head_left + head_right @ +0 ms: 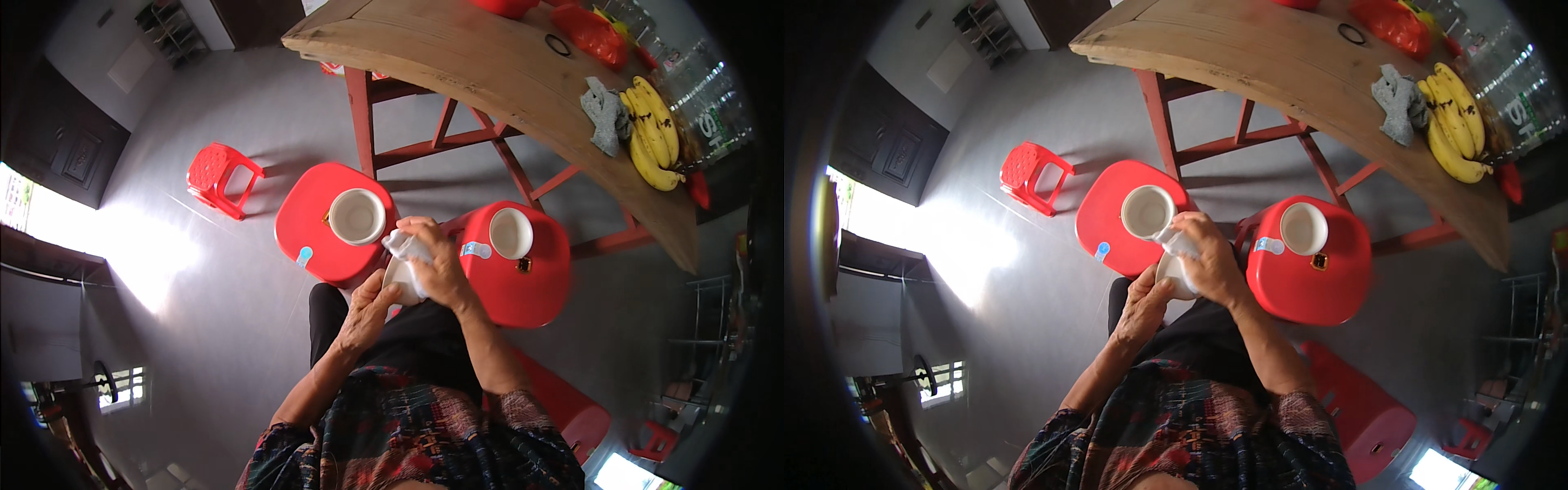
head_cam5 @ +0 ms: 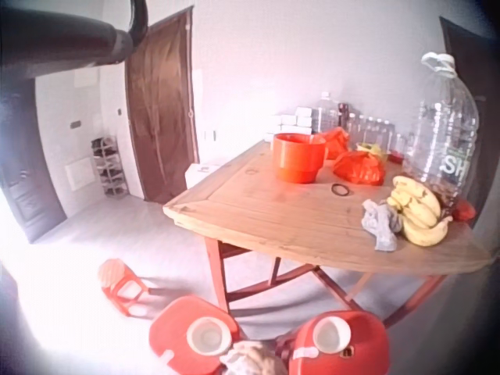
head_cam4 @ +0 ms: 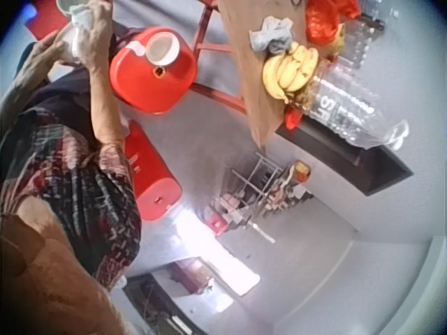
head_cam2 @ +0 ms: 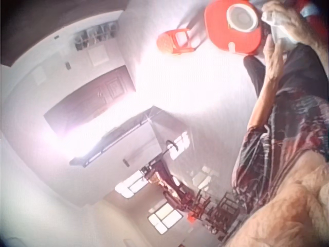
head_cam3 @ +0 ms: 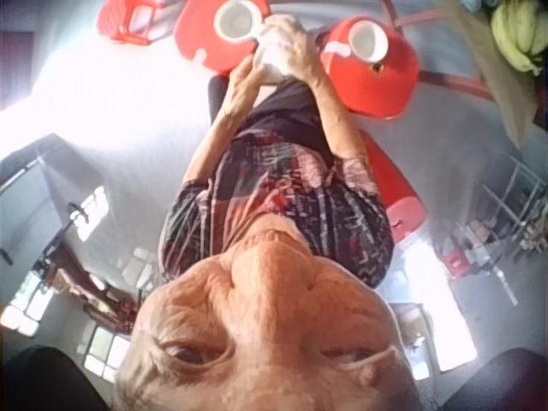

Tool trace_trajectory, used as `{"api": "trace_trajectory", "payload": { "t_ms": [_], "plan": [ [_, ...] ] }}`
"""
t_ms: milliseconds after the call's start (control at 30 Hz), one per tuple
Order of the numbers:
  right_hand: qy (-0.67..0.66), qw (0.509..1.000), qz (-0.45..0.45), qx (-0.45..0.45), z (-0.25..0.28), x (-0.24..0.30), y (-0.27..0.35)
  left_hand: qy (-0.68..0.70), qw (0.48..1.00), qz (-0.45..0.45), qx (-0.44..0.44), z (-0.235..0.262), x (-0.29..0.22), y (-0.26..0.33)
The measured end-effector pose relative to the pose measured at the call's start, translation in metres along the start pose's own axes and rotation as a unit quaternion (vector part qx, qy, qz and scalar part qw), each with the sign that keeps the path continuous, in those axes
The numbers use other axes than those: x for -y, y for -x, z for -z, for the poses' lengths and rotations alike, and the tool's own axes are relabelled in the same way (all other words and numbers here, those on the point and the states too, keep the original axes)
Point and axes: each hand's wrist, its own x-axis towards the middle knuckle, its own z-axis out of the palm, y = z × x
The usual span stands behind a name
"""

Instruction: The person wipes the inside and outside of a red plastic bowl with a white cloth. They then pick up a white ceramic bowl and wipe it with the same cloth.

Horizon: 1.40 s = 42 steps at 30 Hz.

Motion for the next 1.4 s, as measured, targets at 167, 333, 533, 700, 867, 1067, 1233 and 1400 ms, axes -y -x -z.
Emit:
{"api": "trace_trajectory", "payload": {
  "t_ms": [167,333,533,700,867,1067,1233,1400],
  "plan": [
    [-0.237,0.938,-0.254,-0.01,0.026,-0.002,0.005,0.127,0.991,0.01,0.045,-0.005,-0.006,0.002],
    [-0.229,0.942,-0.232,0.082,0.03,-0.003,0.014,0.156,0.967,0.104,0.17,0.009,-0.015,-0.005],
    [0.118,0.957,0.102,0.244,0.017,0.026,-0.008,-0.094,0.982,0.116,0.117,0.014,-0.022,-0.009],
    [-0.086,0.98,0.05,0.172,0.026,0.006,-0.01,0.017,0.995,0.039,0.095,0.008,-0.015,-0.004],
    [-0.268,0.946,-0.18,-0.018,0.016,0.004,0.005,0.226,0.97,0.022,0.085,0.004,-0.006,-0.007],
    [0.061,0.989,0.021,-0.135,-0.022,0.006,0.028,0.442,0.896,0.036,-0.013,0.001,0.008,-0.019],
    [0.193,0.953,0.203,-0.119,-0.036,0.015,0.043,0.593,0.798,0.062,0.085,0.018,0.02,-0.021],
    [0.135,0.97,0.126,-0.159,-0.03,0.02,0.041,0.544,0.838,0.032,0.032,0.015,0.023,-0.017]
  ]
}}
